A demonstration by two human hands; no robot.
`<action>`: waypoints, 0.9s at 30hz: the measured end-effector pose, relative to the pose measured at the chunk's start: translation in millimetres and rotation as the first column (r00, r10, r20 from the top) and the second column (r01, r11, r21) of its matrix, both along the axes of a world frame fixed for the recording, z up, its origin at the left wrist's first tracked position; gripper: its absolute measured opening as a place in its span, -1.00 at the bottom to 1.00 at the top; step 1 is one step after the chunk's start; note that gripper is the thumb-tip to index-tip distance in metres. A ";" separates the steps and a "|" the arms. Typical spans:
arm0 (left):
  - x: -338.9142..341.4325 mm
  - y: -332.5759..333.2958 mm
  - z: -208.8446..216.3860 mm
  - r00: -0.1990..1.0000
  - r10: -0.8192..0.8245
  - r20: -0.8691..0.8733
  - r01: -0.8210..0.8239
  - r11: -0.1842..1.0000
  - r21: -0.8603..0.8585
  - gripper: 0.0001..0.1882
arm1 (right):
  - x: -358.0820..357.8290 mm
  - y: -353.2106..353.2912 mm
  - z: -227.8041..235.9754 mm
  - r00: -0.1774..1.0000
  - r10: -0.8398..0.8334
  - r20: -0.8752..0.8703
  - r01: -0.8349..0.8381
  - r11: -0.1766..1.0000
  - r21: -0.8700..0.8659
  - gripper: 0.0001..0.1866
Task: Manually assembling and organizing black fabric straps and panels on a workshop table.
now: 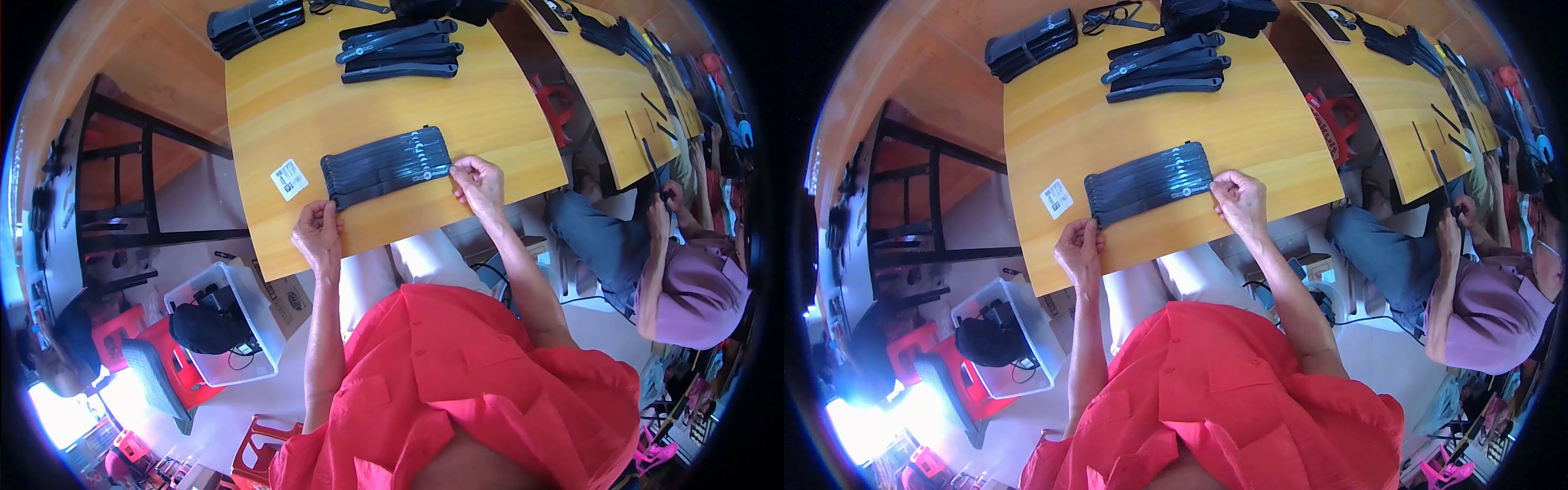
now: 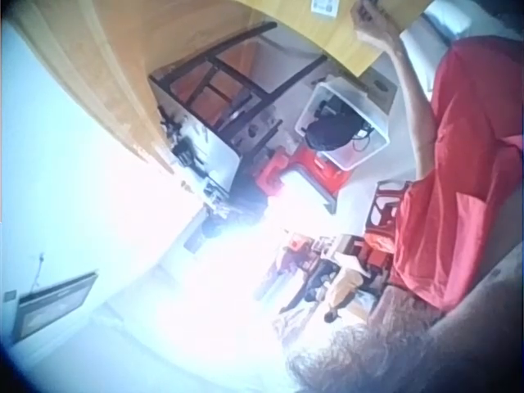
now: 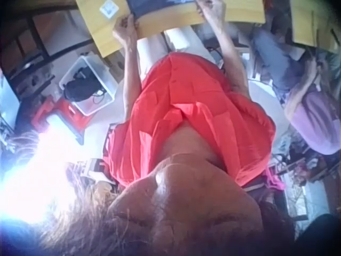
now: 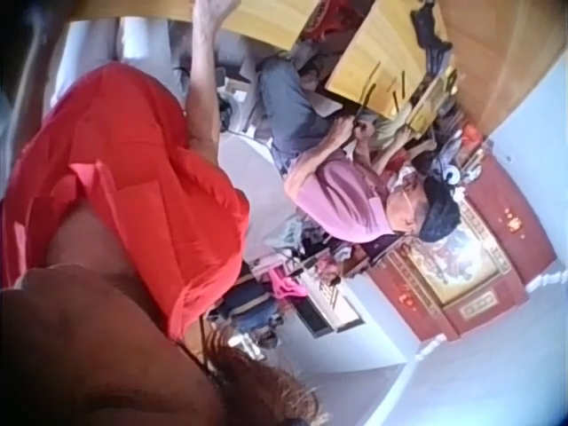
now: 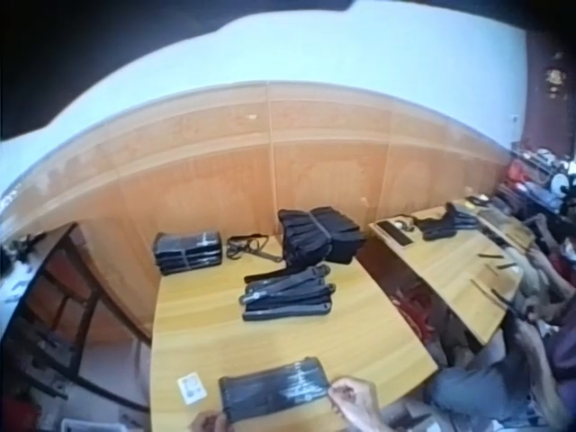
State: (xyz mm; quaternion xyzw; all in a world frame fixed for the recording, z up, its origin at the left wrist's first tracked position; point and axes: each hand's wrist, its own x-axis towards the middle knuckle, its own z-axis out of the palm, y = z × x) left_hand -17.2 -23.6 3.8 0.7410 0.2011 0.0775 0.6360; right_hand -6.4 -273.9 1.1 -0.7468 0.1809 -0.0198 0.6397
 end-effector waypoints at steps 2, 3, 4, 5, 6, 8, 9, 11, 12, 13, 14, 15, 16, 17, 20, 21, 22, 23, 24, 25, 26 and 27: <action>-0.2 0.3 0.4 1.000 0.002 -0.015 -0.001 1.000 0.012 -0.91 | -0.1 0.4 0.6 1.000 -0.004 0.001 0.004 1.000 0.006 -0.91; -0.4 1.7 -2.3 1.000 -0.004 -0.007 0.004 1.000 -0.001 -0.91 | -0.2 0.5 0.8 1.000 -0.003 -0.003 0.003 1.000 0.003 -0.91; -0.5 2.7 -3.8 1.000 -0.010 0.001 0.010 1.000 -0.014 -0.91 | -0.3 0.6 1.0 1.000 -0.002 -0.007 0.002 1.000 0.000 -0.91; -0.5 3.4 -4.2 1.000 -0.010 0.001 0.010 1.000 -0.014 -0.91 | -0.2 0.7 1.1 1.000 -0.003 -0.007 0.003 1.000 0.000 -0.91; -0.5 3.6 -4.8 1.000 -0.012 -0.001 0.012 1.000 -0.014 -0.91 | -0.1 0.5 0.6 1.000 -0.002 -0.010 0.002 1.000 0.003 -0.91; 0.0 2.9 -4.4 1.000 -0.015 -0.003 0.015 1.000 -0.014 -0.91 | 0.0 0.2 0.4 1.000 -0.003 -0.013 0.003 1.000 0.006 -0.91; 0.2 1.8 -2.7 1.000 -0.012 -0.011 0.012 1.000 -0.007 -0.91 | -0.1 -0.2 0.8 1.000 -0.003 -0.010 0.003 1.000 0.007 -0.92; 0.3 0.6 -1.8 1.000 -0.010 -0.019 0.010 1.000 -0.001 -0.91 | -0.7 -0.5 0.9 1.000 -0.004 -0.008 0.004 1.000 0.007 -0.92; 0.6 0.1 -1.8 1.000 -0.005 -0.023 0.006 1.000 0.013 -0.91 | -0.9 -0.6 0.8 1.000 -0.005 -0.006 0.005 1.000 0.004 -0.92; 0.9 -0.4 -2.0 1.000 -0.001 -0.026 0.002 1.000 0.027 -0.91 | -0.9 -0.7 0.6 1.000 -0.007 -0.003 0.007 1.000 0.000 -0.92; 0.7 0.7 -3.0 1.000 -0.005 -0.026 0.005 1.000 0.025 -0.91 | -0.8 -0.2 -0.7 1.000 -0.010 -0.003 0.010 1.000 -0.002 -0.92; 0.6 1.6 -4.8 1.000 -0.003 -0.007 0.003 1.000 0.025 -0.90 | -0.8 -0.8 -2.6 1.000 -0.004 0.008 0.003 1.000 0.013 -0.92; 0.8 1.6 -5.7 1.000 -0.001 0.012 0.001 1.000 0.025 -0.90 | -0.8 -1.5 -3.3 1.000 0.003 0.020 -0.004 1.000 0.027 -0.92; 1.1 0.7 -5.7 1.000 -0.010 0.011 0.009 1.000 0.020 -0.90 | -0.6 -1.8 -2.1 1.000 -0.005 0.020 0.005 1.000 0.023 -0.92; 0.8 1.6 -5.6 1.000 0.009 0.015 -0.009 1.000 0.025 -0.90 | -0.3 0.2 0.2 1.000 -0.002 0.015 0.002 1.000 0.029 -0.92; 1.0 1.9 -7.2 1.000 0.004 0.025 -0.005 1.000 0.026 -0.90 | -0.3 0.1 1.0 1.000 -0.005 0.005 0.005 1.000 0.030 -0.92; 1.0 2.1 -8.0 0.999 0.000 0.033 -0.001 1.000 0.028 -0.90 | -0.4 0.1 1.6 1.000 -0.007 -0.006 0.008 0.999 0.031 -0.91; 1.0 2.1 -7.8 0.999 -0.001 0.033 0.000 1.000 0.028 -0.90 | -0.4 0.4 2.0 1.000 -0.008 -0.006 0.008 0.999 0.032 -0.91; 1.1 1.7 -7.4 1.000 0.001 0.030 -0.002 1.000 0.027 -0.90 | -0.3 0.3 2.4 1.000 -0.014 -0.014 0.014 1.000 0.022 -0.91; 1.3 1.4 -7.2 1.000 0.002 0.027 -0.003 1.000 0.025 -0.90 | -0.1 0.4 2.7 1.000 -0.019 -0.022 0.019 1.000 0.012 -0.91; 1.4 1.3 -7.3 1.000 0.002 0.027 -0.003 1.000 0.025 -0.90 | 0.4 0.6 3.0 1.000 -0.019 -0.022 0.020 1.000 0.012 -0.91; 1.4 1.2 -7.8 1.000 0.004 0.028 -0.005 1.000 0.018 -0.90 | 1.0 0.9 3.0 0.999 -0.023 -0.032 0.023 1.000 0.003 -0.91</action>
